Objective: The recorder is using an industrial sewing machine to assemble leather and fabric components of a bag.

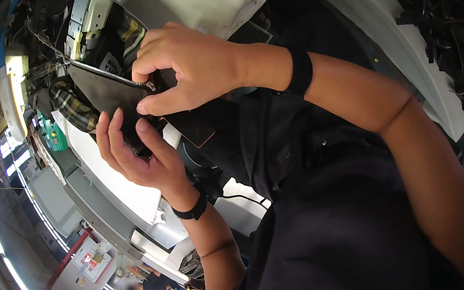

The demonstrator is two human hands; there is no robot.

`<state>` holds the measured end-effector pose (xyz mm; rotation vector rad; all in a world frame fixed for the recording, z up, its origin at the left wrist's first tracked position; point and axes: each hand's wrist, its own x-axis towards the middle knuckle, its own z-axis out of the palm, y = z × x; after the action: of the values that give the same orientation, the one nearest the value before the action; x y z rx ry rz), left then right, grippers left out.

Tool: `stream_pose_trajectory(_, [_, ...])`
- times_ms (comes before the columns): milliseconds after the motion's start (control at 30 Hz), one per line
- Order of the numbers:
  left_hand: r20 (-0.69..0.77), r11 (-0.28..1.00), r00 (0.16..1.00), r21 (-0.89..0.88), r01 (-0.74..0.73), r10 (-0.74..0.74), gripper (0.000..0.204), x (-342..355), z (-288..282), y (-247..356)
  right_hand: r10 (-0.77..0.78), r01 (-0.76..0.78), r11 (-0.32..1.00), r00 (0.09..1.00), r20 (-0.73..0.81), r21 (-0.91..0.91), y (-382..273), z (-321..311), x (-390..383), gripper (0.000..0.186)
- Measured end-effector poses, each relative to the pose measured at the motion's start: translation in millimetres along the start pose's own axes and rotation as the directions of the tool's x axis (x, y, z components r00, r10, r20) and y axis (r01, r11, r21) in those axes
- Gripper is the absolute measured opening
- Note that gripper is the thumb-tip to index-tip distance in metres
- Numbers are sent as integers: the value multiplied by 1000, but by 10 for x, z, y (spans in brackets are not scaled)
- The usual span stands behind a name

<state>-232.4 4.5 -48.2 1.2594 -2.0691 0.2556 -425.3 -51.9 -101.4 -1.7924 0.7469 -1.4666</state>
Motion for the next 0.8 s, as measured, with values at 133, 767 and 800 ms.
stream_pose_trajectory(133, [-12,1000,1000,-12,3,-3,27,-31,32,3,-16,16,999,1000,-9,-28,-46,51,2,30])
stream_pose_trajectory(767, [-37,988,998,-147,38,-43,28,89,30,33,68,-65,994,997,-34,82,-120,220,1,27])
stream_pose_trajectory(800, [-42,988,998,-145,44,-50,28,107,29,32,105,-101,984,994,-20,146,-130,225,11,26])
